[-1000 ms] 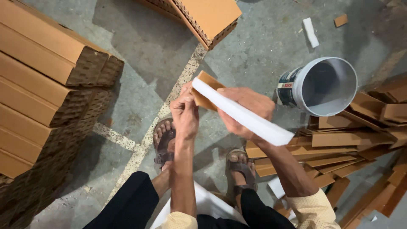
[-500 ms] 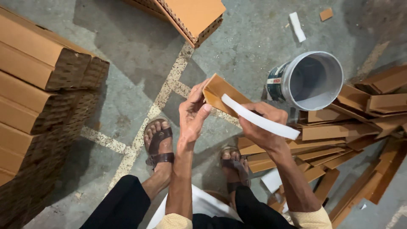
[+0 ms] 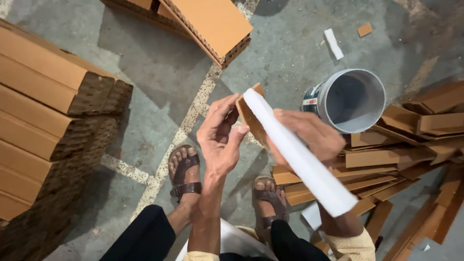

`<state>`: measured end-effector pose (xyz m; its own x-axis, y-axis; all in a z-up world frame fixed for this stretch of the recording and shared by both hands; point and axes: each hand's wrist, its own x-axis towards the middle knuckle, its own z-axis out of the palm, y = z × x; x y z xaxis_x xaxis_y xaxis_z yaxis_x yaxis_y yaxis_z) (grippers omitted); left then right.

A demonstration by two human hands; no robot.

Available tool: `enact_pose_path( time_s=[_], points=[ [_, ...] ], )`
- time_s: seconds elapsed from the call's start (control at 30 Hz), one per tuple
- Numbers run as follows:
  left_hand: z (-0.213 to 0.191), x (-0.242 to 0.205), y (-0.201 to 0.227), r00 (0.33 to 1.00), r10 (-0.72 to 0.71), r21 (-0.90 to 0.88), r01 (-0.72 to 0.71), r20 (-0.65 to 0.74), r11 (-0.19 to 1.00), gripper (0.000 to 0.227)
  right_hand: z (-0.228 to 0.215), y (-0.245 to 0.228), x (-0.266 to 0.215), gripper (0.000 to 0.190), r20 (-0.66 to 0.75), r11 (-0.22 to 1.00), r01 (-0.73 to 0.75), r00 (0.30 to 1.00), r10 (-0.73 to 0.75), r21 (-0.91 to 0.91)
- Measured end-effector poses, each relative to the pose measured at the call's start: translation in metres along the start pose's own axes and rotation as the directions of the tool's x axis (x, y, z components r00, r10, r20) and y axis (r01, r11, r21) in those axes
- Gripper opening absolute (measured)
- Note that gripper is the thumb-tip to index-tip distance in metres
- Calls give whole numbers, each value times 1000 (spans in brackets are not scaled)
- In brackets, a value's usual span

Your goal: The person repeatedly wipes the surfaces of small wooden pieces using a white cloth. The person picks up each piece, wipes it, and places it back down, continuing this process with multiple pieces from a pile on the floor.

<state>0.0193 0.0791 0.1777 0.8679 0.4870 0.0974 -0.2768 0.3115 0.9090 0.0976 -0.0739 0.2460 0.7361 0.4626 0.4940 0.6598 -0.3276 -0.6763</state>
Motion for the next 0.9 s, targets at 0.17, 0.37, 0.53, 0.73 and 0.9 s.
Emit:
enact_pose_path(
  time_s=[0.17, 0.37, 0.53, 0.73, 0.9],
  points=[
    [-1, 1, 3, 998, 48, -11, -48, 27, 999, 46, 6, 10, -23, 21, 4, 994, -86, 996, 86, -68],
    [-2, 1, -5, 999, 44, -99, -43, 14, 994, 46, -5, 15, -30, 14, 31, 954, -265, 962, 272, -142],
    [6, -3, -6, 999, 28, -98, -26, 19, 995, 46, -23, 0, -16, 17, -35, 991, -126, 991, 128, 46],
    [8, -3, -4, 999, 32, -19, -32, 11, 999, 46, -7, 1, -12, 17, -14, 983, -149, 989, 149, -104],
    [4, 1, -7, 1000, 11, -105, -13, -19, 994, 45, -13, 8, -22, 13, 50, 961, -249, 965, 256, -118]
  ],
)
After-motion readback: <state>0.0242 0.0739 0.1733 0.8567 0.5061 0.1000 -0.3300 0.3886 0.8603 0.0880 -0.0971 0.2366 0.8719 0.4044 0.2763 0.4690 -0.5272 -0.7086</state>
